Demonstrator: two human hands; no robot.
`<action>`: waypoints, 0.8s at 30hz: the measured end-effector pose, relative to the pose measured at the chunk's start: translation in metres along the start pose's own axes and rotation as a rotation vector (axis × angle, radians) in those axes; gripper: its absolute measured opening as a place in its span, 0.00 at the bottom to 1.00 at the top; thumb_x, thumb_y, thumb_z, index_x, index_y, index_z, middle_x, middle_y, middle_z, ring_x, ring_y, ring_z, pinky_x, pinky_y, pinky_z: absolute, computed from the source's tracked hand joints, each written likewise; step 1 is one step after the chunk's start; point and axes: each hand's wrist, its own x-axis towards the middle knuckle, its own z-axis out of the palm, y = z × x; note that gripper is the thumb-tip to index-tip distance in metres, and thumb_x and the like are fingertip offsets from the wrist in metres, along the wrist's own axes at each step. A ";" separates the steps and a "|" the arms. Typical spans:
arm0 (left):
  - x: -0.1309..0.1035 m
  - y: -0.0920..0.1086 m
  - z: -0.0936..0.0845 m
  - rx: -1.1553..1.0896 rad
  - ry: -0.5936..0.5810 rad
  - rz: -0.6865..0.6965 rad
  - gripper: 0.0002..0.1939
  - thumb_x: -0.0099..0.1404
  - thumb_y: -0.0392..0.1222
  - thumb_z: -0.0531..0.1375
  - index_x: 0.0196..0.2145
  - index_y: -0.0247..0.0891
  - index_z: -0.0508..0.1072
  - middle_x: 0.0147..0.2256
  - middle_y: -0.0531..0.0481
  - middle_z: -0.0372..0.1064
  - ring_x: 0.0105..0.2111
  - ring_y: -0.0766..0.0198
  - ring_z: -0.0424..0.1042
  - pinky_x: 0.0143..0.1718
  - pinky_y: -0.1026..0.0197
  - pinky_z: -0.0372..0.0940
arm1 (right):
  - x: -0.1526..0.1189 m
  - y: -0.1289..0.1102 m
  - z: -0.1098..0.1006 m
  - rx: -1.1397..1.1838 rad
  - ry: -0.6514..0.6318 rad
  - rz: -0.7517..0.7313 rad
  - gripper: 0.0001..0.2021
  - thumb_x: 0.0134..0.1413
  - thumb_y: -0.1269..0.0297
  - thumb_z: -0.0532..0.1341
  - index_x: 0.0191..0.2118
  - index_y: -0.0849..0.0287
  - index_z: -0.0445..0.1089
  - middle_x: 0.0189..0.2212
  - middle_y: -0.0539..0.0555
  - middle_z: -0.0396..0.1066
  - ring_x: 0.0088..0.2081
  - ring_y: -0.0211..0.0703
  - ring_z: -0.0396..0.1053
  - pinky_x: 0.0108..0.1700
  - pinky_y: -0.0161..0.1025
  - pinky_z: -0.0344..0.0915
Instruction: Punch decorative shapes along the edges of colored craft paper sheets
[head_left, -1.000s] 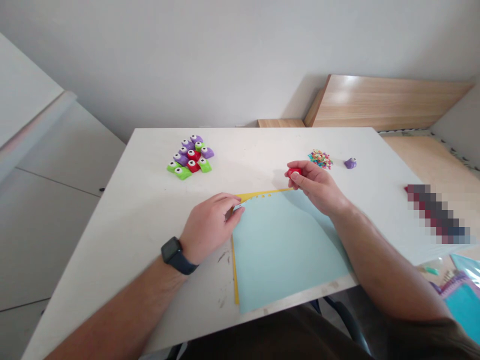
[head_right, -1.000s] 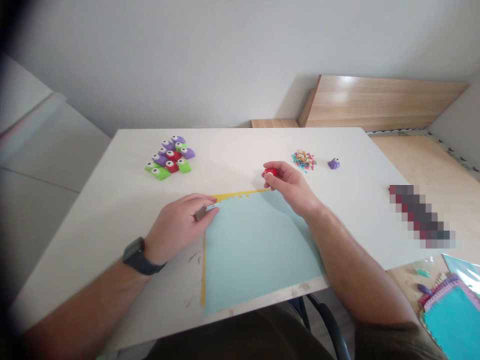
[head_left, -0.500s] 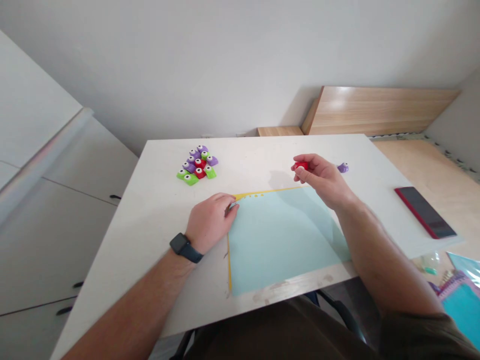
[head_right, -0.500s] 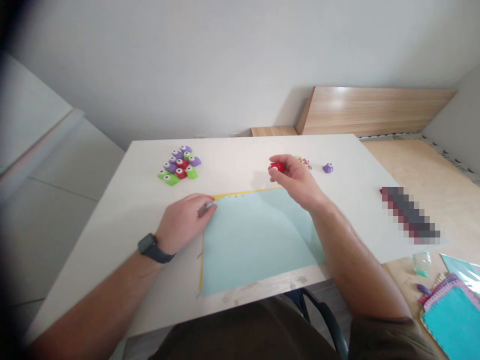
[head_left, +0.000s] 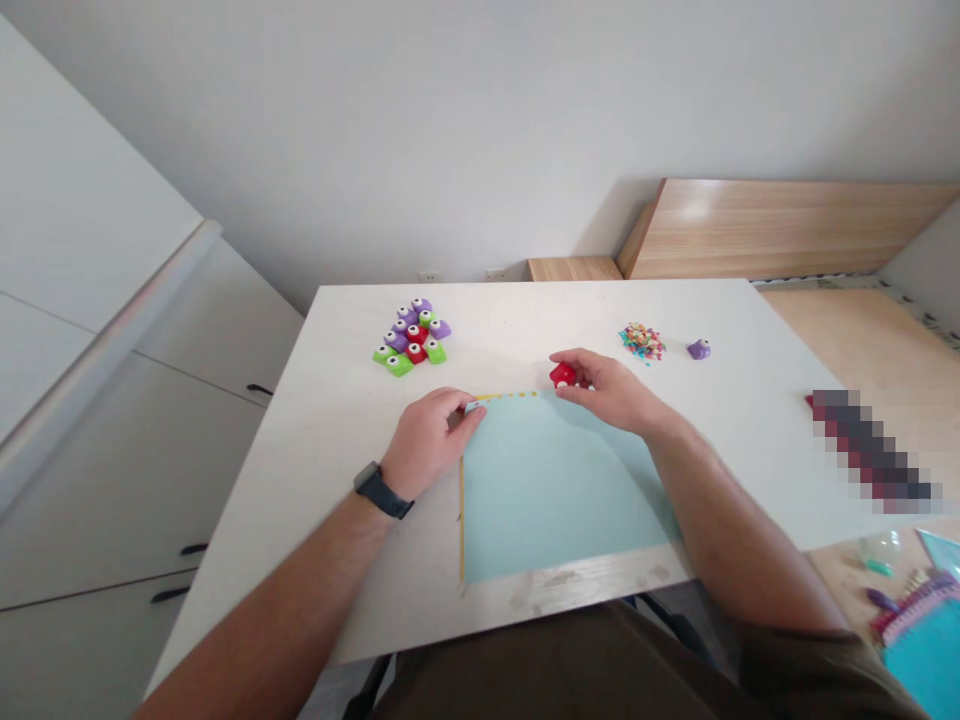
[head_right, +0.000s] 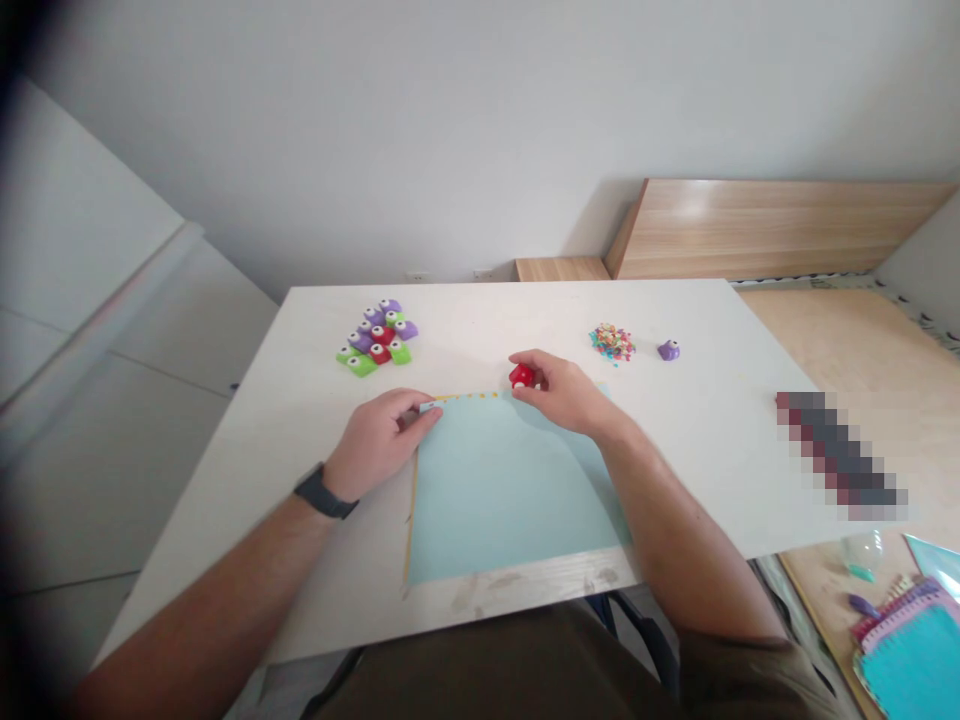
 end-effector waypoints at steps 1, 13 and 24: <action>0.000 0.000 0.000 -0.019 0.006 -0.010 0.13 0.71 0.50 0.58 0.41 0.39 0.77 0.37 0.47 0.76 0.35 0.60 0.73 0.38 0.59 0.66 | 0.001 0.001 0.002 -0.033 0.019 -0.003 0.22 0.58 0.61 0.67 0.58 0.51 0.71 0.43 0.53 0.77 0.36 0.43 0.69 0.42 0.46 0.67; -0.003 0.000 0.005 -0.118 0.042 -0.064 0.12 0.69 0.50 0.61 0.39 0.39 0.77 0.33 0.51 0.74 0.29 0.65 0.71 0.33 0.62 0.65 | 0.000 0.001 0.004 -0.216 -0.009 -0.219 0.19 0.62 0.64 0.64 0.58 0.54 0.71 0.52 0.56 0.77 0.51 0.49 0.72 0.57 0.50 0.65; -0.002 0.002 0.003 -0.125 0.028 -0.073 0.12 0.70 0.50 0.61 0.39 0.39 0.77 0.32 0.51 0.73 0.29 0.65 0.71 0.33 0.62 0.65 | -0.001 0.000 0.001 -0.254 -0.022 -0.310 0.20 0.65 0.65 0.61 0.60 0.55 0.68 0.52 0.57 0.76 0.52 0.50 0.71 0.57 0.51 0.64</action>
